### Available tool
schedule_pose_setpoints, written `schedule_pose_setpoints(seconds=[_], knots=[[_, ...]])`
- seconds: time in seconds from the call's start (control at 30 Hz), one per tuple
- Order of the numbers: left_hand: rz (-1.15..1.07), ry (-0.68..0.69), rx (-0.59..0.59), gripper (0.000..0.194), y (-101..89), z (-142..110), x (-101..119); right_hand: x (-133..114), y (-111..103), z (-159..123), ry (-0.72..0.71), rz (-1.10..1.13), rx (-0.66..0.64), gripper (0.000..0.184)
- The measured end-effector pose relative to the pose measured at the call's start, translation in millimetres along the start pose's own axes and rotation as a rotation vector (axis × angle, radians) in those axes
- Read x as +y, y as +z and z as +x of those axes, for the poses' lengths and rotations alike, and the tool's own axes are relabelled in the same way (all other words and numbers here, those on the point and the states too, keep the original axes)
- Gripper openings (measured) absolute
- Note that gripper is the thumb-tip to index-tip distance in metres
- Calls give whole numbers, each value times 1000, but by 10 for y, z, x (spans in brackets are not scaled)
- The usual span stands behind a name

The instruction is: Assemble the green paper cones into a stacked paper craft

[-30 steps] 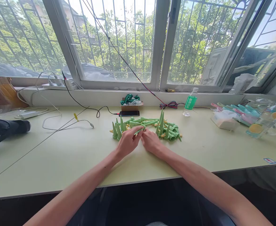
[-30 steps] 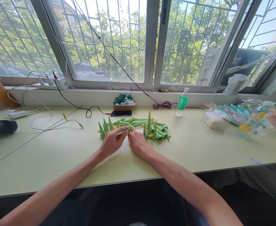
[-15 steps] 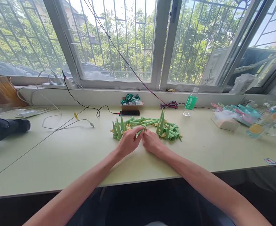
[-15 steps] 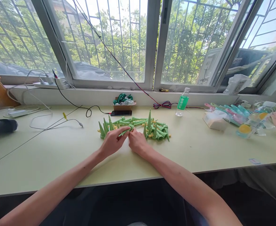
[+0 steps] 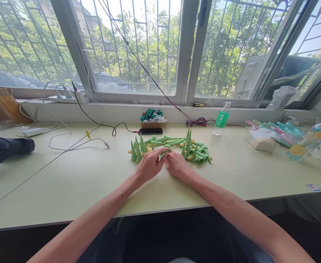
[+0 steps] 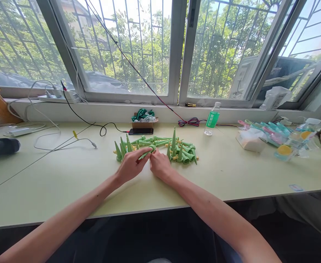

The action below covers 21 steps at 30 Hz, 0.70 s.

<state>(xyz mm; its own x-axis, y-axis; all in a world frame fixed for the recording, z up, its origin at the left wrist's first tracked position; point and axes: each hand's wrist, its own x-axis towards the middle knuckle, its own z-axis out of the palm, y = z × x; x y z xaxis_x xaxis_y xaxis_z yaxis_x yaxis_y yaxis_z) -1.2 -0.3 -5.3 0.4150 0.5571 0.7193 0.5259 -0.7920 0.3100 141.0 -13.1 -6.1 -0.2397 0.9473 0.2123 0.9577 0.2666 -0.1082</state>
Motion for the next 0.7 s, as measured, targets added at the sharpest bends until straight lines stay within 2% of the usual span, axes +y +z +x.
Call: schedule_pose_setpoints(seconds=[0.7], knots=[[-11, 18, 2, 24, -7, -4, 9, 4, 0, -1, 10, 16, -7, 32]])
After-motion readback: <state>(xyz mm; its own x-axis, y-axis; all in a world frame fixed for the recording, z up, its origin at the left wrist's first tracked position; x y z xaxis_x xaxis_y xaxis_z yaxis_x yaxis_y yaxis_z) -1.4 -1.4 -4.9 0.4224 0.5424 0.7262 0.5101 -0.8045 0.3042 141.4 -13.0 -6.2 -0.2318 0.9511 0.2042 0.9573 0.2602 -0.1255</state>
